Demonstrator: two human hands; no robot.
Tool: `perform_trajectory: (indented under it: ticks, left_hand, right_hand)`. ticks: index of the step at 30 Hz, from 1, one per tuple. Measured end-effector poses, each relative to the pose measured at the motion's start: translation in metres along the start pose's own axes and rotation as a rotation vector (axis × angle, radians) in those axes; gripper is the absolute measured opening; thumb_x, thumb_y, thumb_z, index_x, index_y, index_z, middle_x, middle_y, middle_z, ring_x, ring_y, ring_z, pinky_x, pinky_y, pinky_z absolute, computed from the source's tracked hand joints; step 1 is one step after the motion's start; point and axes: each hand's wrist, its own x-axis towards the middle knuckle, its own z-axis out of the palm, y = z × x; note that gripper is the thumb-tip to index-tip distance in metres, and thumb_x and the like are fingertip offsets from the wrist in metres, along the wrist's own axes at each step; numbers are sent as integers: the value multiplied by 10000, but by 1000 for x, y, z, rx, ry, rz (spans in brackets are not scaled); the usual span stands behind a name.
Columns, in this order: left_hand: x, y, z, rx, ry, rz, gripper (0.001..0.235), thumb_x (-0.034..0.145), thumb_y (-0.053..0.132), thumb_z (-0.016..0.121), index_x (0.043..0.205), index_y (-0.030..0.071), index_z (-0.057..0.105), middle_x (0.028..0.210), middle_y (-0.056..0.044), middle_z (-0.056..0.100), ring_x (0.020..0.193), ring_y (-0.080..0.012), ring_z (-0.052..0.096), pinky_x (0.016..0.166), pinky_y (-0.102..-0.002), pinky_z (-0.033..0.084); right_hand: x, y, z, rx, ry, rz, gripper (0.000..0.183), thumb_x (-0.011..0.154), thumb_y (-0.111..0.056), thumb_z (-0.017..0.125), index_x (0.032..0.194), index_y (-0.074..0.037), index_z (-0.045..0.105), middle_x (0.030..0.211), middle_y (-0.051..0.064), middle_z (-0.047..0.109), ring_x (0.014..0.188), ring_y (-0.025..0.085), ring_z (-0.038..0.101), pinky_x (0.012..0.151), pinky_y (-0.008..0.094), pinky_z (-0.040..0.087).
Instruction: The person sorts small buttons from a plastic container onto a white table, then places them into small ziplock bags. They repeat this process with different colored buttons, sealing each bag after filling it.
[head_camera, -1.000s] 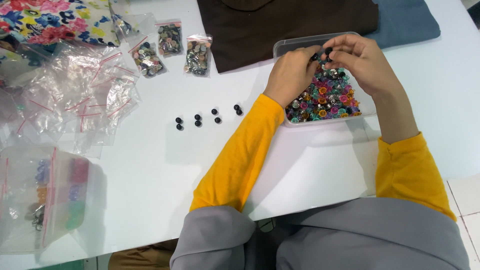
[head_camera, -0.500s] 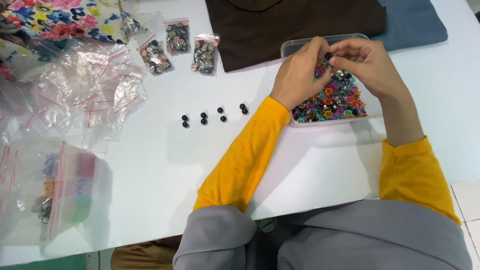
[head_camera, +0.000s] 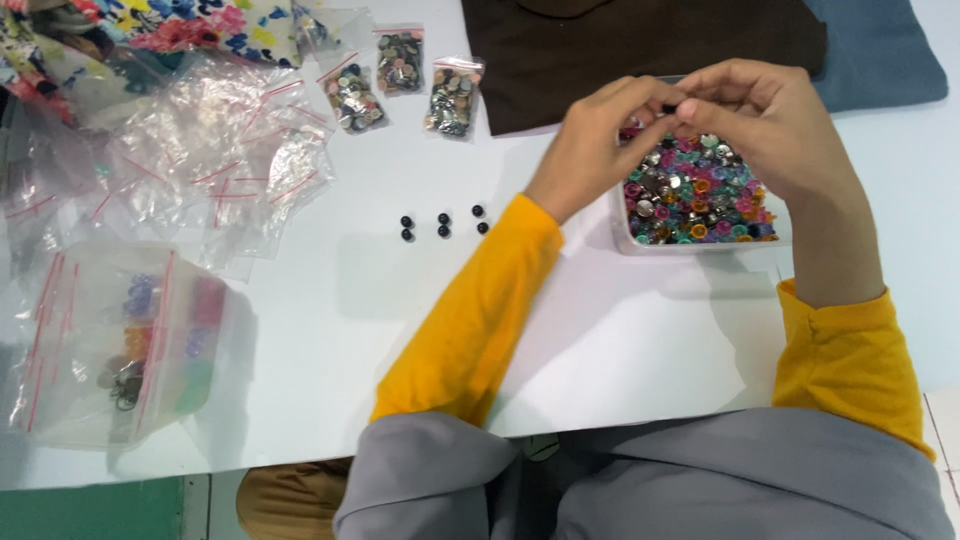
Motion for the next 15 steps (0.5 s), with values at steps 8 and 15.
perform_trajectory:
  ticks: [8,15]
  left_hand:
    - [-59,17,-140,272,-103,23,116,1033,100,649,1131,54,689,1033,-93,689,850,-231,686,808,-361,540]
    - [-156,-12,-228,333,-29,-425,328,931,123,751,1225,91,611,871,-101,698,812,-268,723,808,-380,563]
  right_hand:
    - [11,-58,86,-9,-48,-94,188,1000,-4,718,1176,-31,659,1127,59,692,972,97,674,894,215,547]
    - [29,-66,164,62,-115,-315,210,888,82,799,1073,89,700,1075,200,641,950,328,743,889,419,608]
